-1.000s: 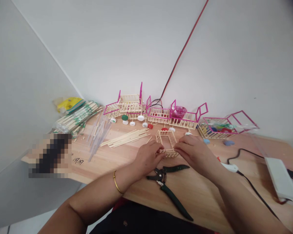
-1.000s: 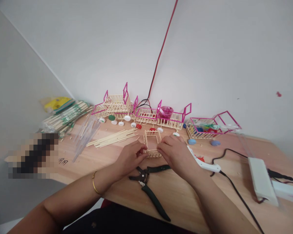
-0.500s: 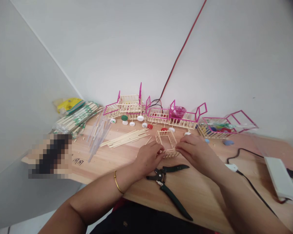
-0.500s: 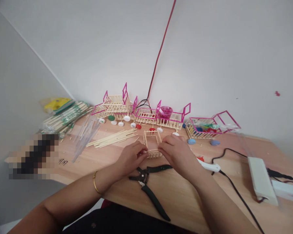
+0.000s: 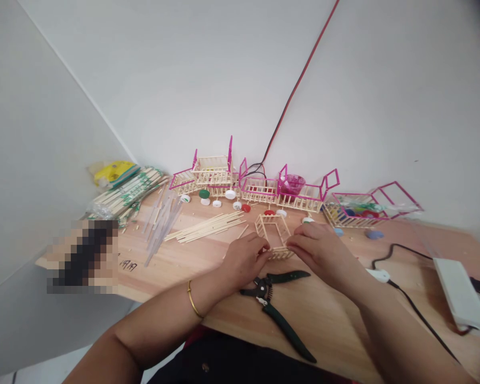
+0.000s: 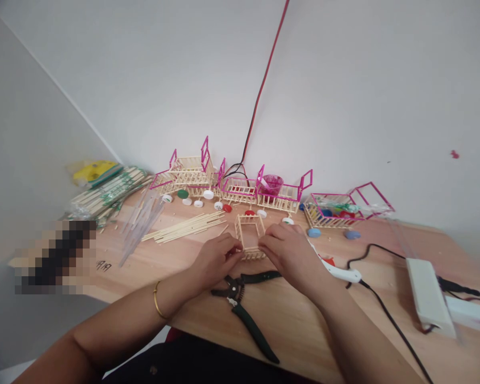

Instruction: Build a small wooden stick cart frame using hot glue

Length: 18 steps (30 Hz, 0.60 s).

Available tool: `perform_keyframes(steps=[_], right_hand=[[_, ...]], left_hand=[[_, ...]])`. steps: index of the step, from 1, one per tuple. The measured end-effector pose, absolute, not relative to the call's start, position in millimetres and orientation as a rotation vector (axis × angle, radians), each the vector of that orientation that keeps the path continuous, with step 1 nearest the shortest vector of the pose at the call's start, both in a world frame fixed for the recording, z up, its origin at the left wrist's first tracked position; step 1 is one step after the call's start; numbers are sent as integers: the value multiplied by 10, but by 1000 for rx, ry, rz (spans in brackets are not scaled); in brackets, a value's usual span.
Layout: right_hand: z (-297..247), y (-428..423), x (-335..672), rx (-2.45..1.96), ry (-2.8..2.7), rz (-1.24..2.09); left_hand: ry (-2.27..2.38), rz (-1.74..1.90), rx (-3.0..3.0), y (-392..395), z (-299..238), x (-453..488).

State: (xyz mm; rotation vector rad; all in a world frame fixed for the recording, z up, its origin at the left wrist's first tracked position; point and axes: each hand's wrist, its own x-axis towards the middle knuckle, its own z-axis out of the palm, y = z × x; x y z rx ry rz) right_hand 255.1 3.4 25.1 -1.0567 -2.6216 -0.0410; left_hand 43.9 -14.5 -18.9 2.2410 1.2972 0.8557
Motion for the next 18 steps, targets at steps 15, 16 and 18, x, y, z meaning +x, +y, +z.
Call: perform_keyframes(steps=[15,16,18], right_hand=[[253,21,2544,-1087,-2626,-17],[248,22,2542,-1085,-2625,-23],[240,25,2543,-1090,-2618,-30]], left_hand=[[1286,865,2292,-128,-244,463],[1286,865,2293,-127,-246,464],[1288,864,2292,-128,-251,467]])
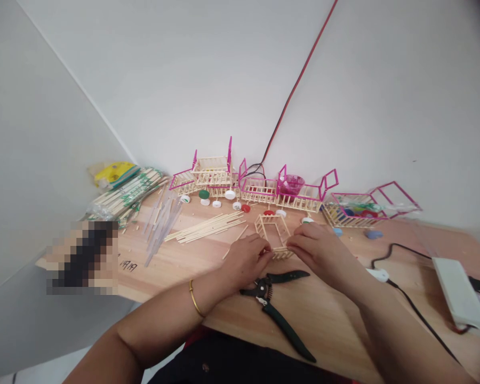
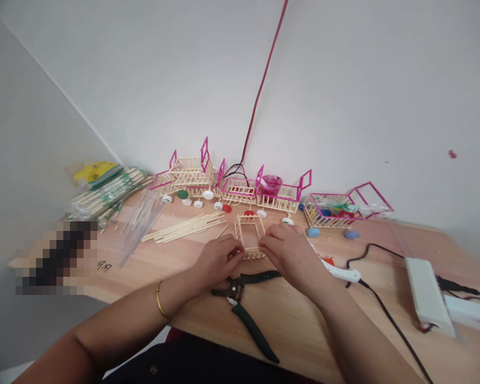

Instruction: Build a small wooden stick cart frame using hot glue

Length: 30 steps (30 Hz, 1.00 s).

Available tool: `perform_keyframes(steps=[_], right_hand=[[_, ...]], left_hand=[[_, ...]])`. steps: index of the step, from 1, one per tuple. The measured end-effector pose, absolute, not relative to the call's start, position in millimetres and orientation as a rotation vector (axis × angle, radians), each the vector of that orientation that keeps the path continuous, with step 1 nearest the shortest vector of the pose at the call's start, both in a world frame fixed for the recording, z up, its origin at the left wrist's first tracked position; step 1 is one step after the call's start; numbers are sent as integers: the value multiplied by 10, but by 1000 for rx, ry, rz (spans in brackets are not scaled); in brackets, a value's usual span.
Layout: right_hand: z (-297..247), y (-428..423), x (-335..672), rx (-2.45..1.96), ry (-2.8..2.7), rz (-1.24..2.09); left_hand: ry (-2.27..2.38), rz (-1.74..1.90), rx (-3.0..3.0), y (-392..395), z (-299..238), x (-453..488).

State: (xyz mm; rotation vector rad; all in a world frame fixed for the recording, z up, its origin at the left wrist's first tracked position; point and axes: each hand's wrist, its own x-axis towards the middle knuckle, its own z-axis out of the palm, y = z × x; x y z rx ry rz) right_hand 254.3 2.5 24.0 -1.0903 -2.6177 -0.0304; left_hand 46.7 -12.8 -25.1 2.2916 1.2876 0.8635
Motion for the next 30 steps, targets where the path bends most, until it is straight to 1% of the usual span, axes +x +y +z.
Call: perform_keyframes(steps=[7,14,17,21,23,28,30], right_hand=[[293,21,2680,-1095,-2459,102],[179,33,2748,-1446,-2285,596],[83,71,2717,-1441,-2190,773],[21,106,2668,-1366,-2121,930],[22,110,2640,-1327,-2092,988],[68,102,2582,-1270,-1971,1087],[74,98,2567,-1266,-1960,1106]], left_hand=[[1296,888,2264,-111,-234,445],[1337,932,2175,-44,-193,364],[1367,921,2150,-26,-200,335],[1382,903,2124,-15,-201,307],[1354,959,2160,-19,-187,303],[1148,1288,2408,-44,-150,337],[1114,1326,2496,-49,-146,368]])
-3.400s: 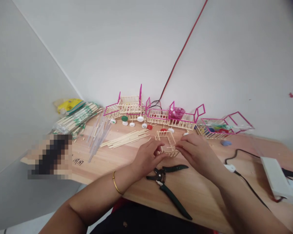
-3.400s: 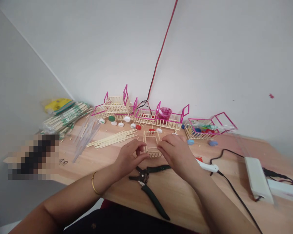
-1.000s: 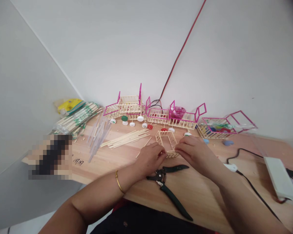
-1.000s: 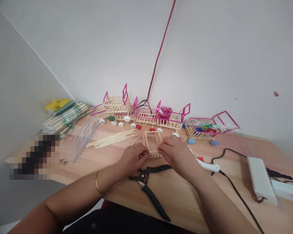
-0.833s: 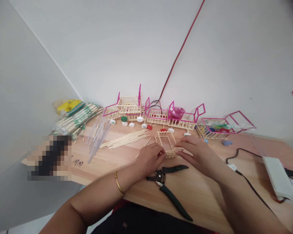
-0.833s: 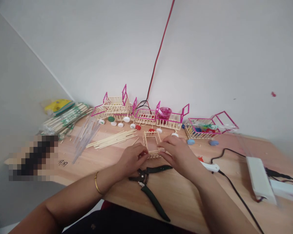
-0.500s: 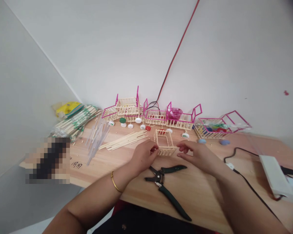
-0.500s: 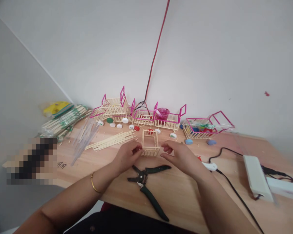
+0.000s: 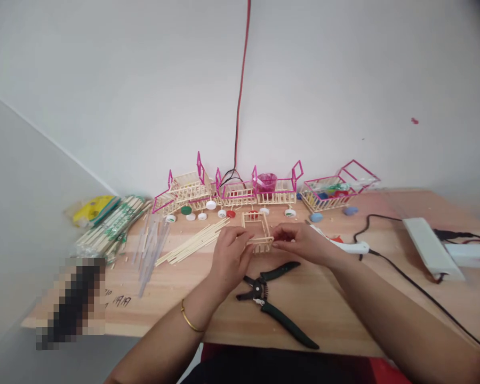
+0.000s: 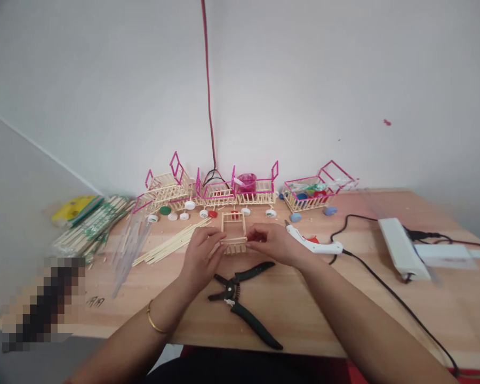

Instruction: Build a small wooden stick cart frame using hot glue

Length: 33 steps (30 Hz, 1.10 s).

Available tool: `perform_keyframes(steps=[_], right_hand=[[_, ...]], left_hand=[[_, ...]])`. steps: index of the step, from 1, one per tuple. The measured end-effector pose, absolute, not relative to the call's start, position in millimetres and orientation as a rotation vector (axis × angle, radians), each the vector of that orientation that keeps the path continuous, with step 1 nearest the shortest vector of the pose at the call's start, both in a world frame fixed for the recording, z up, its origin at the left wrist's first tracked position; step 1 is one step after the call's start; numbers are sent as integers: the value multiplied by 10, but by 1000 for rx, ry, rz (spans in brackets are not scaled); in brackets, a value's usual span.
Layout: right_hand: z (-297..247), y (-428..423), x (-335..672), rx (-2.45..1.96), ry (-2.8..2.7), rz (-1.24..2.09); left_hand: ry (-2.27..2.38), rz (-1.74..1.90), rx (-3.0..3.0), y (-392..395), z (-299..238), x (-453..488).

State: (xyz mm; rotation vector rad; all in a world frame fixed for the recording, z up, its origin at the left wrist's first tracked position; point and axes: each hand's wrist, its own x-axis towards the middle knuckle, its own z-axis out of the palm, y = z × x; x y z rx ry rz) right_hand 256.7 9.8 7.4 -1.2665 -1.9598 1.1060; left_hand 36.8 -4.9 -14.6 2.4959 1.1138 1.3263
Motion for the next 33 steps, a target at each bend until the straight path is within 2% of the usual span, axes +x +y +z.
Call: perform_keyframes(steps=[16,33], right_hand=[[7,54,2486,-1163,-2019,987],[9,52,2460,-1155,-2047,1019]], left_hand=[[1172,1110,2623,-18,-123,508],[1137,1149,2564,-8,-136,459]])
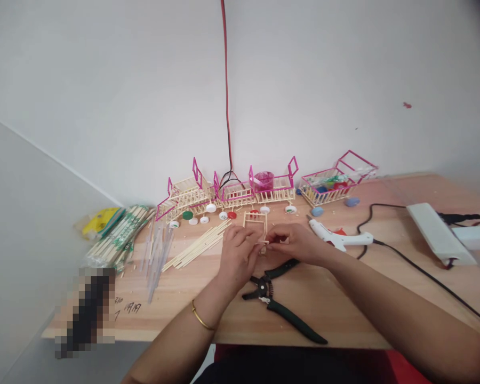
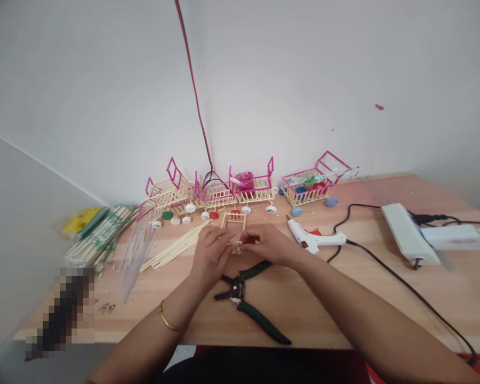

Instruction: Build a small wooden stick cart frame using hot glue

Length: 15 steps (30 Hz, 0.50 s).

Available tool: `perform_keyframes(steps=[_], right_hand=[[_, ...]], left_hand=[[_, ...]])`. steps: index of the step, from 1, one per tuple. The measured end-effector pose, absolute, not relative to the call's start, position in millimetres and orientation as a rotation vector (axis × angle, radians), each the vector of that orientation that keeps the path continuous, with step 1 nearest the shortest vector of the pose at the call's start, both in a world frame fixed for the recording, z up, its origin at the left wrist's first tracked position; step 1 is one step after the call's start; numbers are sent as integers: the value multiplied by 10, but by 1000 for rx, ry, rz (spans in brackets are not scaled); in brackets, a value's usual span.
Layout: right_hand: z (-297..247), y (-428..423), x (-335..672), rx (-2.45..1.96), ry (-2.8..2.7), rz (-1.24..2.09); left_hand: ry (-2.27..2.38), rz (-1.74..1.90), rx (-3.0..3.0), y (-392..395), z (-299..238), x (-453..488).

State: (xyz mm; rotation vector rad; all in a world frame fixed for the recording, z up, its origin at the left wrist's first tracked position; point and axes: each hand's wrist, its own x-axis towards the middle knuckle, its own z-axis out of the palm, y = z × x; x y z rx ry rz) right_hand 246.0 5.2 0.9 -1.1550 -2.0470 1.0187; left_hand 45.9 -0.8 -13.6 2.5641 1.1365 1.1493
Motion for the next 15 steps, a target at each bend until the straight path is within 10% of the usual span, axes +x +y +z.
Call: perform_keyframes(steps=[15], right_hand=[[-88,13,2439,-1189,-2070,971]], left_hand=[[1179,896,1774,155,-210,156]])
